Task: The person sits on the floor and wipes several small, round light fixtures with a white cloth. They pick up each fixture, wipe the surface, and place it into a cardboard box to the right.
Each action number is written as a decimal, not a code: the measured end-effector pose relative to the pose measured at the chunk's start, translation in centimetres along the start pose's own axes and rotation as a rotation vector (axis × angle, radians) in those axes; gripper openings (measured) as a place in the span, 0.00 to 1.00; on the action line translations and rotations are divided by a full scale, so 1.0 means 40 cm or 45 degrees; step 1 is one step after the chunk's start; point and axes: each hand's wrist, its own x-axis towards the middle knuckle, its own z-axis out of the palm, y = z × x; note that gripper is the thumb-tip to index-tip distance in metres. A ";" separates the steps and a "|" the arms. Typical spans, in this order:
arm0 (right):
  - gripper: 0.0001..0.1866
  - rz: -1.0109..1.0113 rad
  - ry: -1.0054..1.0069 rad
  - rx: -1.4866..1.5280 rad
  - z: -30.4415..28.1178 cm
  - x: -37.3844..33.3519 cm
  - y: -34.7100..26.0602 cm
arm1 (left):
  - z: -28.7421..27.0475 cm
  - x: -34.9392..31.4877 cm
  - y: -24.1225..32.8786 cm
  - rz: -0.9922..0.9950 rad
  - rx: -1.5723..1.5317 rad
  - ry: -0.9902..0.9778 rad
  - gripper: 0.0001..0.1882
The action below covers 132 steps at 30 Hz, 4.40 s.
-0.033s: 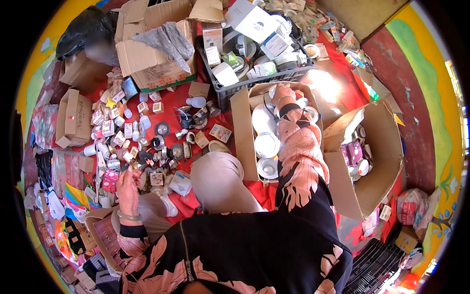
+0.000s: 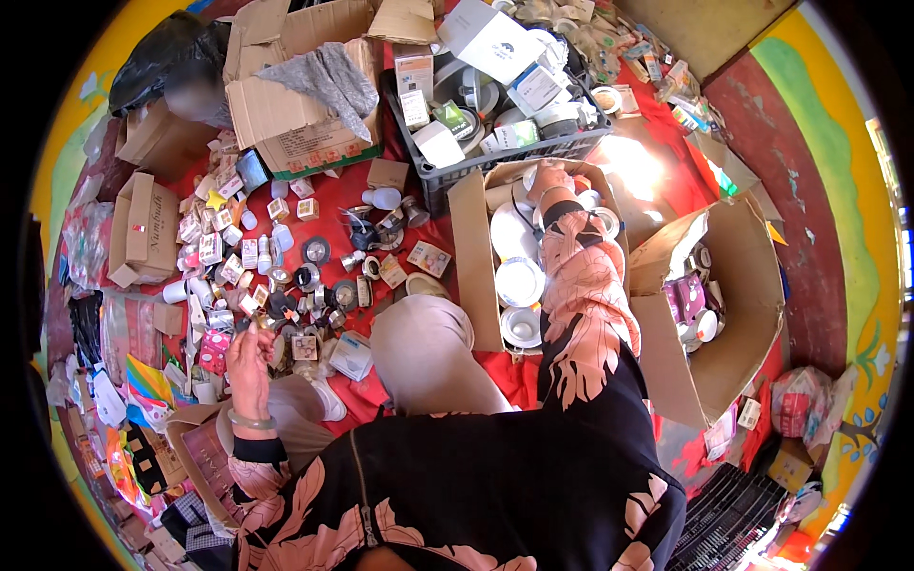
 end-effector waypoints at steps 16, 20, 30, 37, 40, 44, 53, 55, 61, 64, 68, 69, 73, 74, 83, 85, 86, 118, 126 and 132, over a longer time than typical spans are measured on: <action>0.26 -0.177 0.223 0.304 -0.015 0.083 0.182 | 0.007 -0.016 0.023 -0.013 0.024 0.024 0.14; 0.15 -0.048 0.123 0.145 0.080 0.117 0.293 | 0.000 -0.010 0.009 -0.011 0.004 -0.009 0.14; 0.19 -0.170 -0.206 -0.226 0.169 0.082 0.327 | -0.001 -0.010 0.007 -0.011 0.032 0.004 0.14; 0.20 -0.005 -0.178 -0.022 0.150 0.065 0.306 | -0.012 -0.019 0.008 0.016 0.047 -0.009 0.14; 0.20 0.027 -0.178 0.034 0.153 0.063 0.317 | -0.011 -0.018 0.005 0.015 0.063 0.005 0.14; 0.21 0.060 -0.161 0.151 0.151 0.057 0.319 | -0.004 -0.028 0.018 0.026 0.101 0.024 0.14; 0.21 0.337 -0.338 0.898 0.203 0.066 0.406 | -0.001 -0.015 0.013 0.019 0.132 -0.005 0.14; 0.22 0.417 -0.398 1.095 0.222 0.071 0.428 | -0.001 -0.023 0.008 0.015 0.124 0.010 0.14; 0.18 0.279 -0.073 0.205 0.164 0.039 0.319 | 0.007 -0.005 0.006 -0.002 0.171 -0.021 0.14; 0.17 0.391 0.062 0.221 0.016 -0.053 0.151 | -0.001 -0.026 0.007 0.002 0.172 0.023 0.14; 0.22 -0.143 0.187 0.040 0.003 -0.077 0.084 | 0.003 -0.020 0.002 0.006 0.176 0.014 0.14; 0.24 -0.220 0.158 0.038 -0.002 -0.092 0.062 | 0.004 -0.017 0.003 0.012 0.178 0.019 0.14; 0.25 -0.144 0.131 0.067 0.132 -0.075 0.063 | 0.005 -0.016 0.012 0.042 0.215 0.000 0.14; 0.25 -0.164 0.157 0.007 0.143 -0.094 0.060 | 0.005 -0.019 0.014 0.047 0.234 0.001 0.14; 0.36 -0.147 0.122 -0.019 0.137 -0.112 0.019 | 0.012 -0.047 0.043 0.069 0.345 0.076 0.15; 0.34 -0.107 0.117 0.012 0.161 -0.088 0.050 | 0.007 -0.038 0.035 0.112 0.399 0.069 0.15; 0.32 -0.242 -0.027 -0.171 0.095 -0.123 0.008 | -0.013 -0.037 0.020 0.111 0.413 0.055 0.15; 0.09 -1.723 -0.269 0.249 -0.015 -0.866 -0.522 | -0.510 0.169 0.013 0.201 -0.810 0.937 0.06; 0.09 -1.865 -0.279 -0.198 0.007 -0.893 -0.571 | -0.568 0.378 -0.475 -0.082 1.869 0.792 0.09; 0.04 -1.894 -0.264 -0.190 -0.016 -0.867 -0.580 | -0.278 0.201 -0.695 -0.660 0.862 0.789 0.30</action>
